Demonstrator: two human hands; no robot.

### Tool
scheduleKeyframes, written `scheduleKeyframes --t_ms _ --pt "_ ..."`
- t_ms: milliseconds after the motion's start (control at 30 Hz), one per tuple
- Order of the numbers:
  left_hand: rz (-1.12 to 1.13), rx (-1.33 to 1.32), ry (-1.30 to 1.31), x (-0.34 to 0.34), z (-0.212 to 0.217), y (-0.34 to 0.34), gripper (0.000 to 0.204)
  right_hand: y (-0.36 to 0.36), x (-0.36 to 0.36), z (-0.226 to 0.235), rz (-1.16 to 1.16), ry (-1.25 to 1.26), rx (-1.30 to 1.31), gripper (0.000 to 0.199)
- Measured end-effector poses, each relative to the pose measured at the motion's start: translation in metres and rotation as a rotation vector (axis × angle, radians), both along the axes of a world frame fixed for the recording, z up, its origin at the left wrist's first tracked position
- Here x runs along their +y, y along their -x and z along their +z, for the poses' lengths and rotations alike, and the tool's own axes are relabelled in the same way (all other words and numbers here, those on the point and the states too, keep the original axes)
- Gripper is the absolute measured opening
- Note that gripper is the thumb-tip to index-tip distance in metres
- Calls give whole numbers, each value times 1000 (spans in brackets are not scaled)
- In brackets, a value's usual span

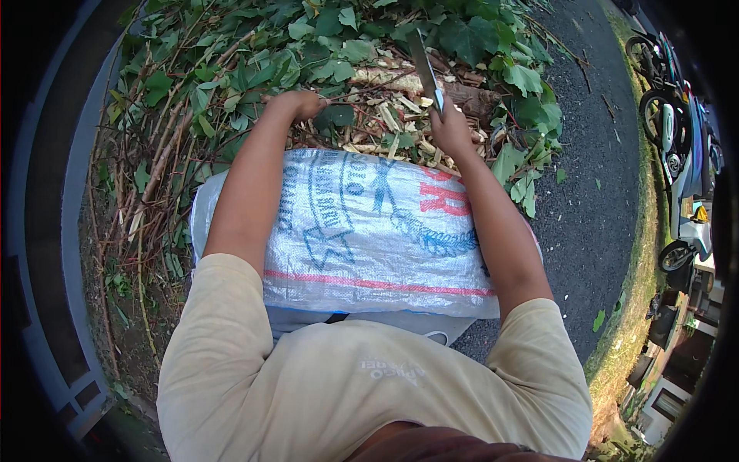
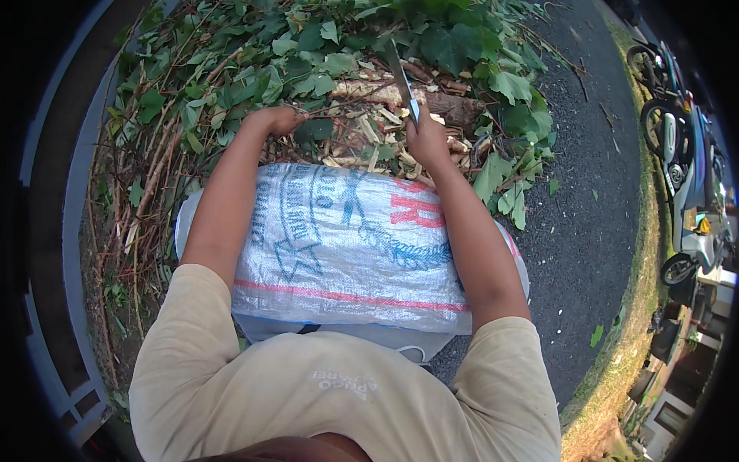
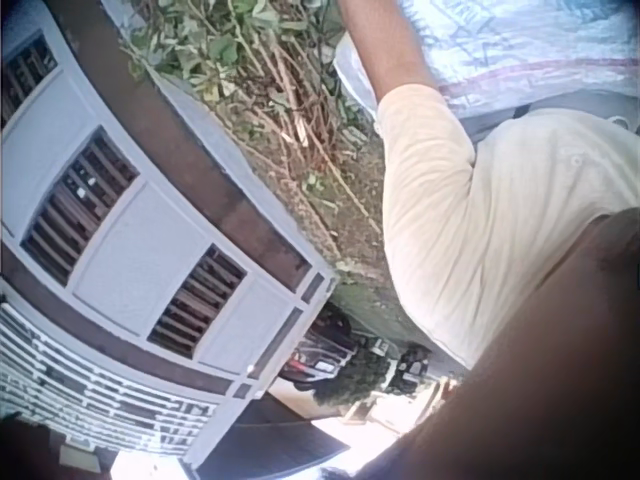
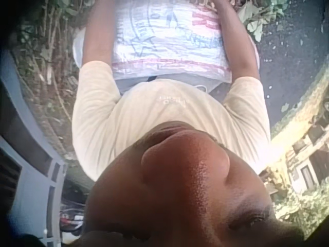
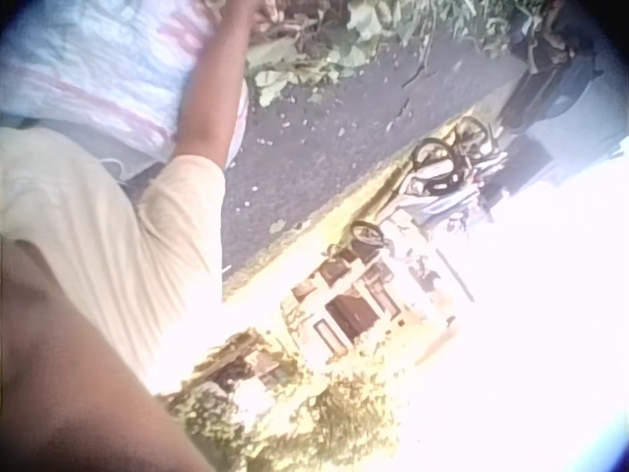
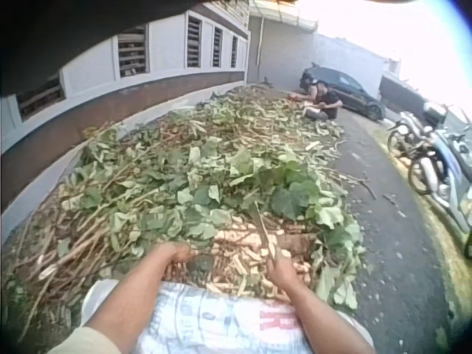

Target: Chopping plant branches into smaller pieces using a large knife on top of a sack.

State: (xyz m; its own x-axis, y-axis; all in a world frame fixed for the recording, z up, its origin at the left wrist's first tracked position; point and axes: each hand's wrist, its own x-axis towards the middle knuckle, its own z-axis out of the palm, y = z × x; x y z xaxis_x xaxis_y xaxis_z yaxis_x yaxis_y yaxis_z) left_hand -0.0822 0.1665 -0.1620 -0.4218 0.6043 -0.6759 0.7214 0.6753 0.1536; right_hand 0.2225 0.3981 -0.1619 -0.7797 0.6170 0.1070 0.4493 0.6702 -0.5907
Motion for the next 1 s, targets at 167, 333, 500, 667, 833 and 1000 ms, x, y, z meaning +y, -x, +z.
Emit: scheduleKeyframes --t_ms 167,333,500,667,833,1000 --pt "63 73 5 7 19 -22 76 -8 16 -11 -45 244 -10 36" --pt "128 -115 288 12 40 -27 66 0 -9 46 -112 311 346 46" --pt "154 32 156 13 41 -36 64 2 -18 66 -49 268 526 44" --pt "76 -17 160 23 38 -42 62 2 24 -20 10 88 -230 58" --pt "38 -54 59 7 1 -11 75 2 3 31 23 112 -148 53" --pt "9 -48 64 11 8 -12 68 0 -28 91 -83 152 266 43"
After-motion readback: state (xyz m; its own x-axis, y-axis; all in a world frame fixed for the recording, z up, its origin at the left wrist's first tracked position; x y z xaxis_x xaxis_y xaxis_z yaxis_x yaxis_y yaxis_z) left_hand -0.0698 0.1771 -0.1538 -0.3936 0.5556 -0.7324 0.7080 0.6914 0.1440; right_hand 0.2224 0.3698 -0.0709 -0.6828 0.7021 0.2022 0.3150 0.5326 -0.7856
